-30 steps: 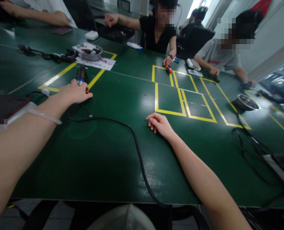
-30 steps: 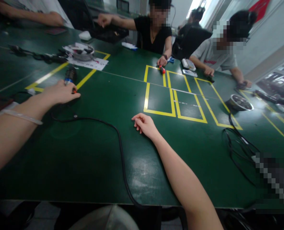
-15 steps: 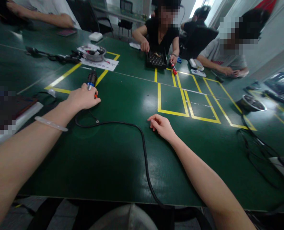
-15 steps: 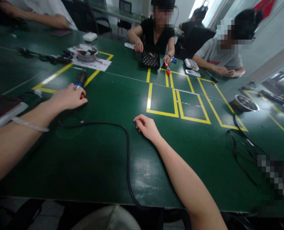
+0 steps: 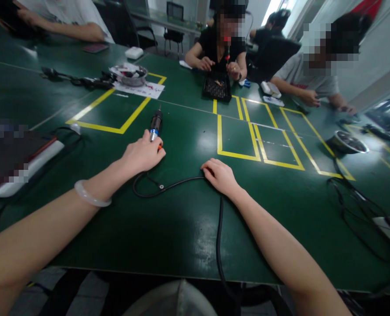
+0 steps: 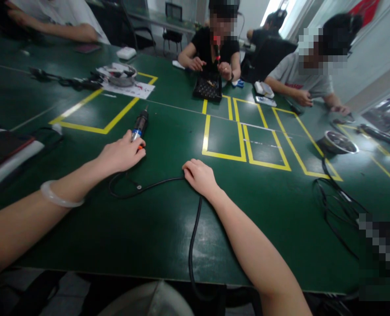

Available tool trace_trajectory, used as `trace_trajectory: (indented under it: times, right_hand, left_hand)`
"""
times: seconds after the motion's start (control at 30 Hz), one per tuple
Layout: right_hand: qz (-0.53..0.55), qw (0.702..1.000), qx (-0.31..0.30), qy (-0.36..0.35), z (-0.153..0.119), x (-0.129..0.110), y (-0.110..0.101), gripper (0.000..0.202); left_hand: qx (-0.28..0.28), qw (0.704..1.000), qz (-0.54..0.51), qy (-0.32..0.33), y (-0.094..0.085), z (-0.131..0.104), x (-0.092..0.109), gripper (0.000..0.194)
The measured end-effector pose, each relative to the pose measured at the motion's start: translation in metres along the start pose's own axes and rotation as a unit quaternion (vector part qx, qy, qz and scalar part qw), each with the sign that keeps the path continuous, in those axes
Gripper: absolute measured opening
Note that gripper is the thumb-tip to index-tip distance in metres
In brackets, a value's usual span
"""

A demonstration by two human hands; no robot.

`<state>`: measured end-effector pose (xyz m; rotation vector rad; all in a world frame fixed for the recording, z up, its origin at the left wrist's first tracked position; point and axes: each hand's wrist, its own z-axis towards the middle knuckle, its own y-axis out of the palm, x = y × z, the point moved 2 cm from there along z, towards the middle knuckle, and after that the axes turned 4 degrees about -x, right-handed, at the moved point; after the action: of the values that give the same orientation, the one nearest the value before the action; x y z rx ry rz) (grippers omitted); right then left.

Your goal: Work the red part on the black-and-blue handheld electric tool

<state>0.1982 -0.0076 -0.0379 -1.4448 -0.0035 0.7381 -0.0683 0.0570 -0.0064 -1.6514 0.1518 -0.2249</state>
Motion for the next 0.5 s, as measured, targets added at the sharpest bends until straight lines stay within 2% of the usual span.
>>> trace_trajectory:
  times: [0.23, 0.4, 0.5]
  right_hand:
    - [0.105, 0.994, -0.025, 0.031, 0.0, -0.004, -0.003, 0.015]
    - [0.197, 0.98, -0.005, 0.03, -0.001, -0.013, 0.001, 0.028]
    - [0.222, 0.974, 0.015, 0.034, -0.003, -0.011, 0.003, 0.027]
  left_hand:
    - [-0.003, 0.999, -0.015, 0.043, 0.001, -0.024, 0.062, 0.049]
    - [-0.002, 0.996, -0.046, 0.078, 0.005, -0.032, 0.103, 0.049]
    - [-0.001, 0.991, -0.085, 0.102, 0.008, -0.035, 0.12, 0.052]
